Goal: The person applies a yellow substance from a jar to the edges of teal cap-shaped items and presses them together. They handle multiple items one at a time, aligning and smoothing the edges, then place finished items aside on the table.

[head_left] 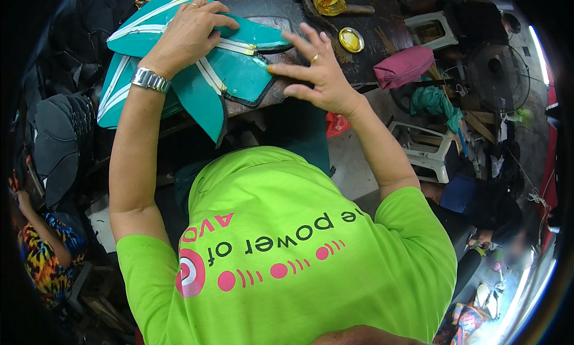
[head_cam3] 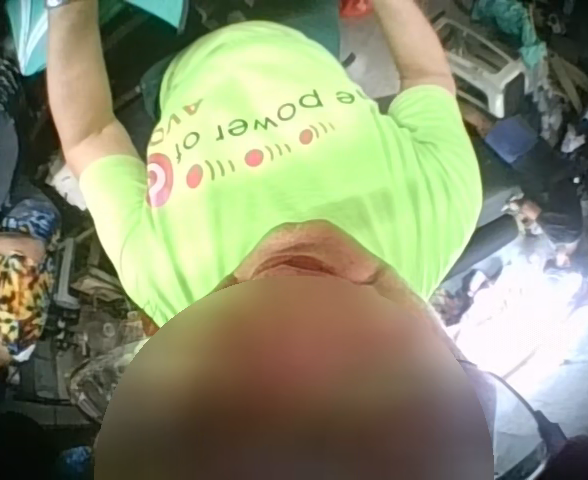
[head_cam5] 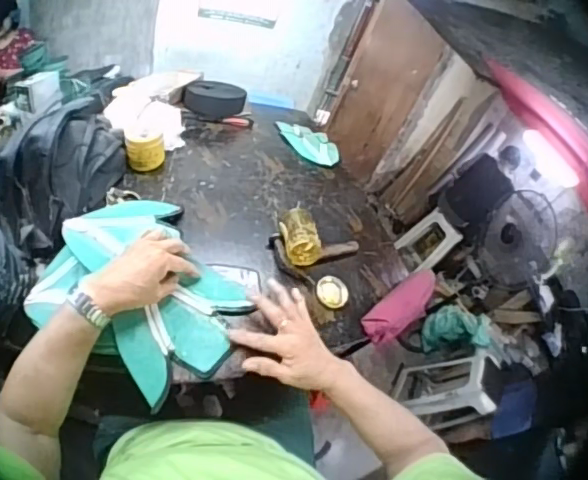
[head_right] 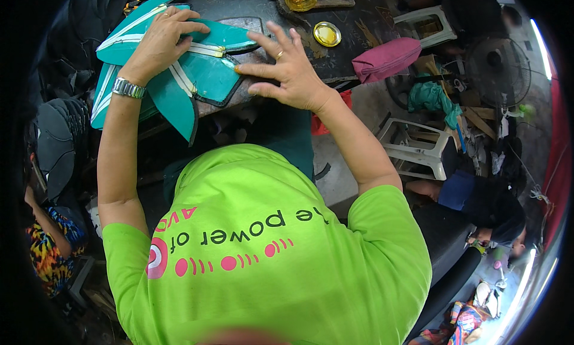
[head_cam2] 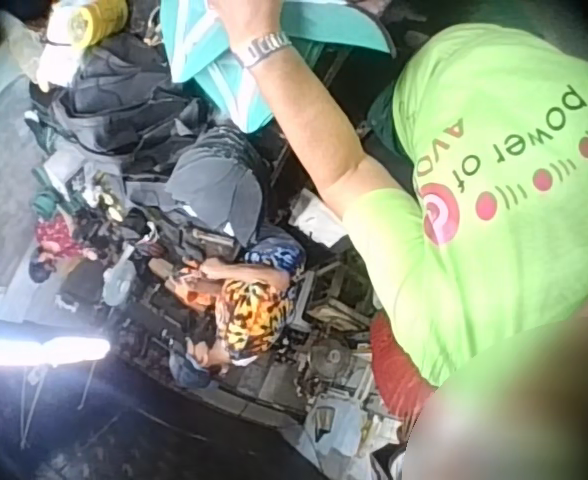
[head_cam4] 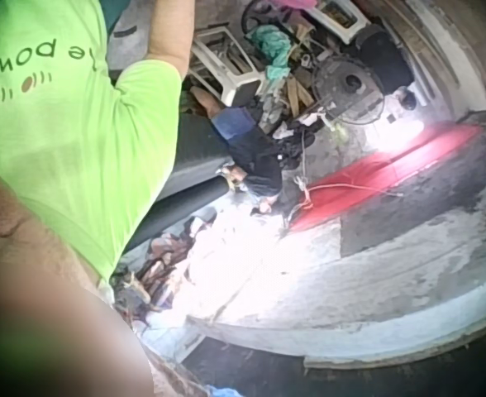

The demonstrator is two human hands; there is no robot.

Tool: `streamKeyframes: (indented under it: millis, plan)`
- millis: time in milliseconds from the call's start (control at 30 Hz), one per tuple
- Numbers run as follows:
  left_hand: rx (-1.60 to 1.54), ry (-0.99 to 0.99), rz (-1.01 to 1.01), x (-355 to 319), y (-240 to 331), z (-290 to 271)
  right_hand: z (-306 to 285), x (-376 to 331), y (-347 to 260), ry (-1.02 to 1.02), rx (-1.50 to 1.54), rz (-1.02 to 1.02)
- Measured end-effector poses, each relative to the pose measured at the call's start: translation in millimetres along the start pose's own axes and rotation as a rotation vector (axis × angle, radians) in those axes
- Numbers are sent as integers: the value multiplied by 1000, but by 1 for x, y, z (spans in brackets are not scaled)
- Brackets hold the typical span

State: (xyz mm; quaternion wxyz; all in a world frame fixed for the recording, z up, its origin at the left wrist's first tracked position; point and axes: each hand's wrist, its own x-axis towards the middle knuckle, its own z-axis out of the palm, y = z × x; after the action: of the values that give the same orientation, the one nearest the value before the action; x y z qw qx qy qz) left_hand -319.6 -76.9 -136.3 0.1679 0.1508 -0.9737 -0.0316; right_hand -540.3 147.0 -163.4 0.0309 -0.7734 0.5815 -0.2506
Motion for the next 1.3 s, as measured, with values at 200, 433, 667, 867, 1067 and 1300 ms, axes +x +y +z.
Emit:
streamKeyframes:
  millis: [200,433,667,867,1067,1300]
  plan:
    - [-72,-5,9,2,-4,-2,-3,-12,-12,-51,-142,32]
    - [-372,61,-35,0,-7,-46,-28,-7,1,298,658,197]
    - [-378,293,-348,-48,20,-53,-36,17,40,293,-186,604]
    - [-344,247,-403,-77,54,-32,-18,39,49,107,-510,712]
    - [-277,192,-499,-76,60,-30,-28,38,20,210,-533,566]
    - [-256,249,-467,-78,59,-19,16,22,-24,346,144,424]
